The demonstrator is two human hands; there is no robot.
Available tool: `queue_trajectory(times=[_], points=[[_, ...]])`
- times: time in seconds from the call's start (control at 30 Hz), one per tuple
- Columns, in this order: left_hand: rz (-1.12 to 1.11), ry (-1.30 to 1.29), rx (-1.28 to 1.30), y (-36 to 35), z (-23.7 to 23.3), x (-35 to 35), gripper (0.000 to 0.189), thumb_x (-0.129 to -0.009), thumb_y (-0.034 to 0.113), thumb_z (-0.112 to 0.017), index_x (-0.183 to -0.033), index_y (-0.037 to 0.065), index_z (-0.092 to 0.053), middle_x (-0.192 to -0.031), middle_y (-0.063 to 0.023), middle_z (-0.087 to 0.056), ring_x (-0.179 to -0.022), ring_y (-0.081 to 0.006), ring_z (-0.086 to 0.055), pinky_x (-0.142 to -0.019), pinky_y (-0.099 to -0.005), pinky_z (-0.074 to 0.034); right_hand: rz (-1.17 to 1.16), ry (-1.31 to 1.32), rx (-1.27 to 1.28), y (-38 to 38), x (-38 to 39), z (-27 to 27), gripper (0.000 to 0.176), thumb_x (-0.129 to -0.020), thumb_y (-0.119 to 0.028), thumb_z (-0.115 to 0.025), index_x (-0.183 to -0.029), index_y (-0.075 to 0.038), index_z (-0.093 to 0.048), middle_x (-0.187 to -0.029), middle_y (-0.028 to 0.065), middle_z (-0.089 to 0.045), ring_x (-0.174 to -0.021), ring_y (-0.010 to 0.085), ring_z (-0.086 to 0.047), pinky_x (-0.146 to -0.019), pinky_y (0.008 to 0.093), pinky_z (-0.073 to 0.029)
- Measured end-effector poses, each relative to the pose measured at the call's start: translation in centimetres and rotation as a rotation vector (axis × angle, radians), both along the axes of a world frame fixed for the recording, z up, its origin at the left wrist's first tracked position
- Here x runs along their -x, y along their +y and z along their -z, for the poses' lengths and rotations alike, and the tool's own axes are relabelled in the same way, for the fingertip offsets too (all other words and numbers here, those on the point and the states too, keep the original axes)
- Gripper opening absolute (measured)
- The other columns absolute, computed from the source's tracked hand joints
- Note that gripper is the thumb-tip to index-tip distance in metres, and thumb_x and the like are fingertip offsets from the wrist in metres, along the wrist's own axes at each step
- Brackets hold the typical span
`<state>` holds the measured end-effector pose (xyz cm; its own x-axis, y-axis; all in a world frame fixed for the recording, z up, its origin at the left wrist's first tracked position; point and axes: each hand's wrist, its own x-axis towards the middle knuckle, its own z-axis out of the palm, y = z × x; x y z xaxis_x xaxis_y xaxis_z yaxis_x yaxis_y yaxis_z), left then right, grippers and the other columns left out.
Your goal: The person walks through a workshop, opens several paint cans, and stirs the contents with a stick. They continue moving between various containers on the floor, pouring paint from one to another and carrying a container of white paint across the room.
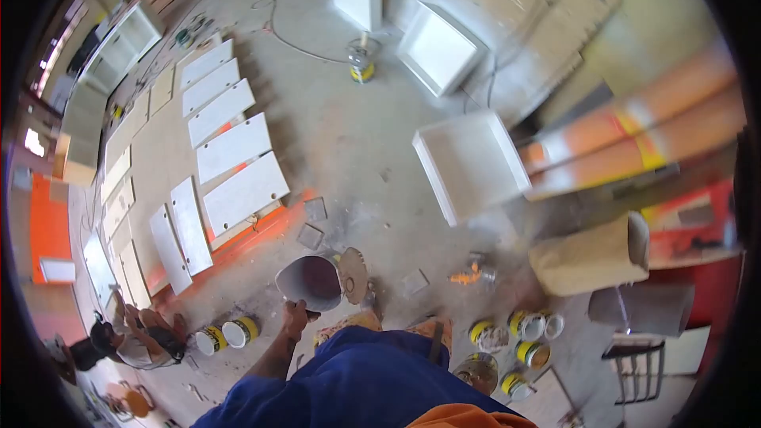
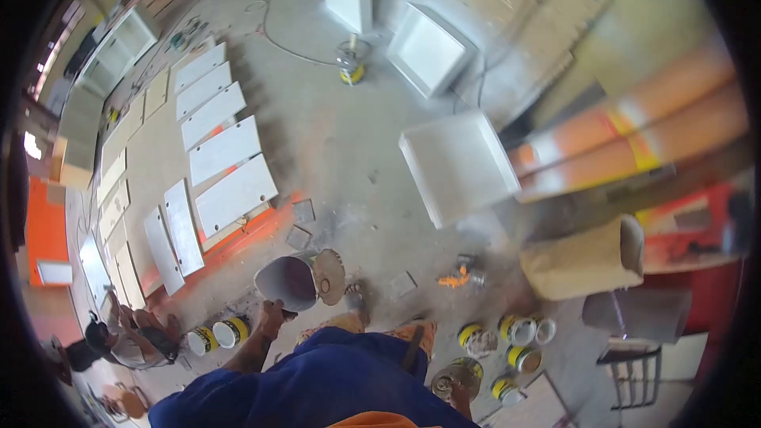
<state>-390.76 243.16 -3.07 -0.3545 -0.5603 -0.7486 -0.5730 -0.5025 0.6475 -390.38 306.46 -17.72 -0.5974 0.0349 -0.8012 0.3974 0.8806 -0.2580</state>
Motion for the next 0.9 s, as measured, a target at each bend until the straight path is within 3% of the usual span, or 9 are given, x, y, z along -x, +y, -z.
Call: queue_trajectory(times=[0.17, 0.23, 0.43, 0.57, 0.6, 0.67, 0.7, 0.8, 0.9], points=[[-0.279, 0.057, 0.042, -7.6, 1.3, 1.6, 0.032, -0.088, 0.014, -0.046, -0.1, -0.015, -0.054, -0.088, -0.0224, -0.064, -0.071, -0.0294, -0.068, -0.063, -0.0362, -0.059, -0.392, 0.216, 0.063, -7.7, 15.5, 1.3, 0.05, -0.088, -0.046, -0.048, -0.114, -0.005, -0.06, -0.099, 0.0249, -0.064, -0.091, 0.0407, -0.063, -0.083, 0.0465, -0.048], [-0.397, 0.181, 0.071, -10.2, 0.3, 4.5, 0.032, -0.09, 0.016, -0.046, -0.101, -0.013, -0.055, -0.091, -0.0209, -0.064, -0.077, -0.0287, -0.067, -0.066, -0.0363, -0.059, -0.16, 0.141, -0.056, -17.2, 23.1, -3.5, 0.048, -0.089, -0.043, -0.048, -0.105, -0.001, -0.063, -0.097, 0.0255, -0.064, -0.092, 0.0388, -0.063, -0.08, 0.0468, -0.047], [-0.632, 0.332, -0.012, -22.3, 4.8, 12.8, 0.031, -0.093, 0.019, -0.046, -0.111, -0.005, -0.054, -0.101, -0.0139, -0.062, -0.08, -0.022, -0.065, -0.07, -0.0332, -0.057, -0.347, 0.119, 0.081, -38.4, 45.6, -2.0, 0.044, -0.09, -0.039, -0.047, -0.109, -0.002, -0.063, -0.099, 0.0245, -0.065, -0.075, 0.039, -0.065, -0.076, 0.0465, -0.051], [-0.825, 0.365, -0.014, -31.2, 3.8, 21.4, 0.029, -0.093, 0.021, -0.049, -0.114, 0.001, -0.054, -0.1, -0.0102, -0.061, -0.081, -0.0196, -0.064, -0.07, -0.0308, -0.056, -0.474, 0.431, 0.265, -50.7, 59.2, 3.1, 0.039, -0.09, -0.031, -0.047, -0.11, -0.001, -0.061, -0.112, 0.0215, -0.062, -0.103, 0.0375, -0.06, -0.095, 0.0425, -0.045], [-0.854, 0.306, -0.024, -33.0, 2.8, 22.8, 0.029, -0.093, 0.021, -0.049, -0.114, 0.002, -0.055, -0.1, -0.0091, -0.061, -0.082, -0.0188, -0.063, -0.07, -0.0299, -0.056, -0.455, 0.342, 0.375, -54.0, 62.9, 2.5, 0.036, -0.09, -0.028, -0.049, -0.112, -0.002, -0.06, -0.115, 0.0193, -0.061, -0.113, 0.0349, -0.055, -0.1, 0.0407, -0.041], [-0.554, 0.351, 0.362, -37.3, 2.5, 25.8, 0.028, -0.093, 0.019, -0.047, -0.115, 0.004, -0.055, -0.099, -0.0074, -0.061, -0.083, -0.0173, -0.062, -0.071, -0.028, -0.055, -0.607, 0.543, 0.407, -60.0, 69.1, 0.6, 0.032, -0.086, -0.023, -0.054, -0.109, -0.002, -0.061, -0.1, 0.0174, -0.064, -0.097, 0.0313, -0.059, -0.088, 0.0415, -0.045], [-0.584, 0.372, 0.342, -38.8, 1.6, 27.0, 0.027, -0.093, 0.019, -0.047, -0.115, 0.005, -0.055, -0.099, -0.0066, -0.061, -0.083, -0.0166, -0.062, -0.071, -0.0272, -0.055, -0.679, 0.653, 0.412, -63.3, 72.3, -1.0, 0.03, -0.085, -0.021, -0.057, -0.108, -0.002, -0.062, -0.093, 0.0164, -0.065, -0.089, 0.0295, -0.062, -0.082, 0.0419, -0.047], [-0.895, 0.402, 0.077, -44.8, -2.5, 33.4, 0.027, -0.092, 0.017, -0.045, -0.112, 0.002, -0.056, -0.1, -0.006, -0.062, -0.086, -0.0163, -0.061, -0.073, -0.0263, -0.054, -0.276, 0.236, 0.436, -73.9, 80.0, -9.4, 0.03, -0.088, -0.028, -0.057, -0.098, -0.001, -0.063, -0.075, 0.0105, -0.063, -0.073, 0.0186, -0.061, -0.071, 0.0349, -0.049], [-0.954, 0.315, 0.021, -52.1, -3.6, 39.3, 0.028, -0.093, 0.016, -0.046, -0.111, -0.002, -0.056, -0.101, -0.0084, -0.062, -0.088, -0.0182, -0.061, -0.075, -0.028, -0.053, -0.281, 0.209, 0.311, -81.3, 86.0, -11.3, 0.036, -0.088, -0.034, -0.055, -0.097, 0.001, -0.062, -0.078, 0.0145, -0.061, -0.075, 0.0244, -0.06, -0.073, 0.0384, -0.047]])
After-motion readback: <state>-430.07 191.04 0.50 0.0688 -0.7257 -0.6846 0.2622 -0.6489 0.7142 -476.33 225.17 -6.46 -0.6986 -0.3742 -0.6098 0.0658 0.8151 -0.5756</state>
